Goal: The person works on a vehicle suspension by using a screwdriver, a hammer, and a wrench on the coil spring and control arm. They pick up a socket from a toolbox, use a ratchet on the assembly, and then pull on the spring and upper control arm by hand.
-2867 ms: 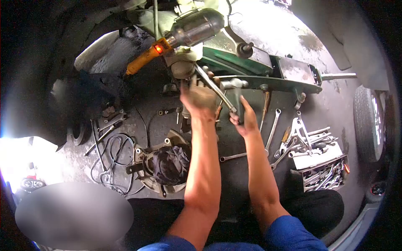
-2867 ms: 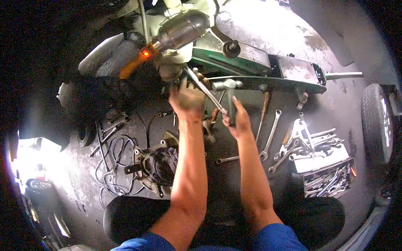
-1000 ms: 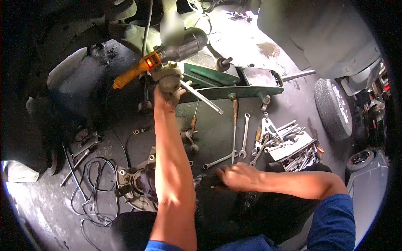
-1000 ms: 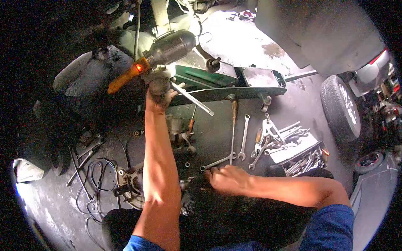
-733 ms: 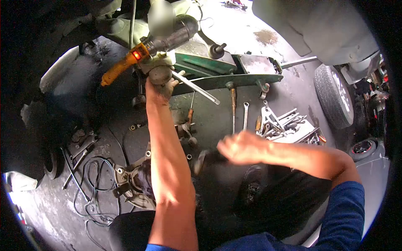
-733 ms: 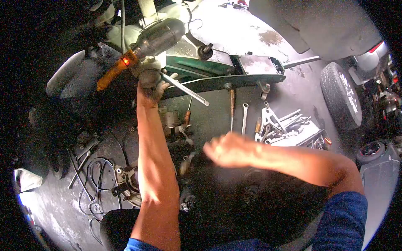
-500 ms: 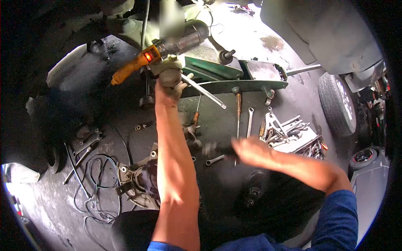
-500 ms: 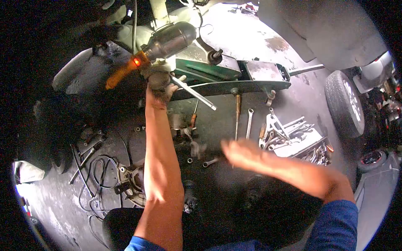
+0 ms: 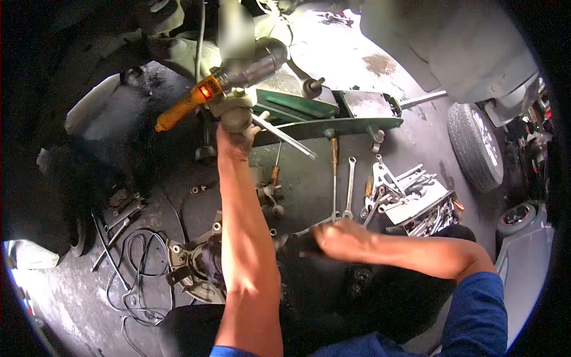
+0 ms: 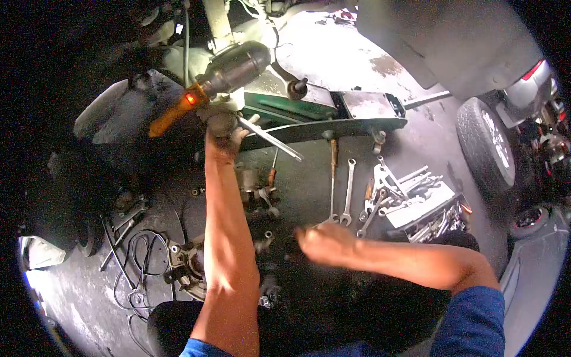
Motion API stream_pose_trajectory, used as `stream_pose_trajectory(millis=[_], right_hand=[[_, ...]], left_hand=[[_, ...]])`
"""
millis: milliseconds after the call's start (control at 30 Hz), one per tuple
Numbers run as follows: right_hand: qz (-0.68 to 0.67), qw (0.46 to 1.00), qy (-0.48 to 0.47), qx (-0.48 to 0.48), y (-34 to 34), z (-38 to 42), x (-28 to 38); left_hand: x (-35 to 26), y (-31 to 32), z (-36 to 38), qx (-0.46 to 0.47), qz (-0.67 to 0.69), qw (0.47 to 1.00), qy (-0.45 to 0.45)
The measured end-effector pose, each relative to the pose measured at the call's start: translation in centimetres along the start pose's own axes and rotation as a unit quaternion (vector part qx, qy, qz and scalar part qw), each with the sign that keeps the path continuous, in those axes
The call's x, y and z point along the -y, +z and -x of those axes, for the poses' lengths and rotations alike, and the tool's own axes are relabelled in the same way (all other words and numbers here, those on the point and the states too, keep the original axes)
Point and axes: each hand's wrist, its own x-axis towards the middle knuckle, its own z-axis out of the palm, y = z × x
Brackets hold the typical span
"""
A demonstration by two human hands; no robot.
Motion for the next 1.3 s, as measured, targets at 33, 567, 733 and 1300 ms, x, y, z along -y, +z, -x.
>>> stream_pose_trajectory(millis=[33, 567, 733, 1300], right_hand=[[0.022, 0.993, -0.114, 0.02, 0.8, 1.0, 0.4], [0.117, 0.981, -0.137, -0.066, -3.4, 0.4, -1.7], [0.227, 0.937, -0.236, -0.119, -3.7, -1.6, -3.1], [0.168, 0.985, -0.026, 0.028, 8.5, -2.0, -10.6]], left_hand=[[0.6, -0.3, 0.3, 0.007, -0.009, 1.0, 0.02], [0.1, 0.4, 0.2, -0.064, 0.093, 0.994, -0.012], [0.4, -0.6, 0.2, 0.008, 0.047, 0.999, 0.006], [1.2, -1.3, 0.5, -0.018, 0.219, 0.972, -0.081]])
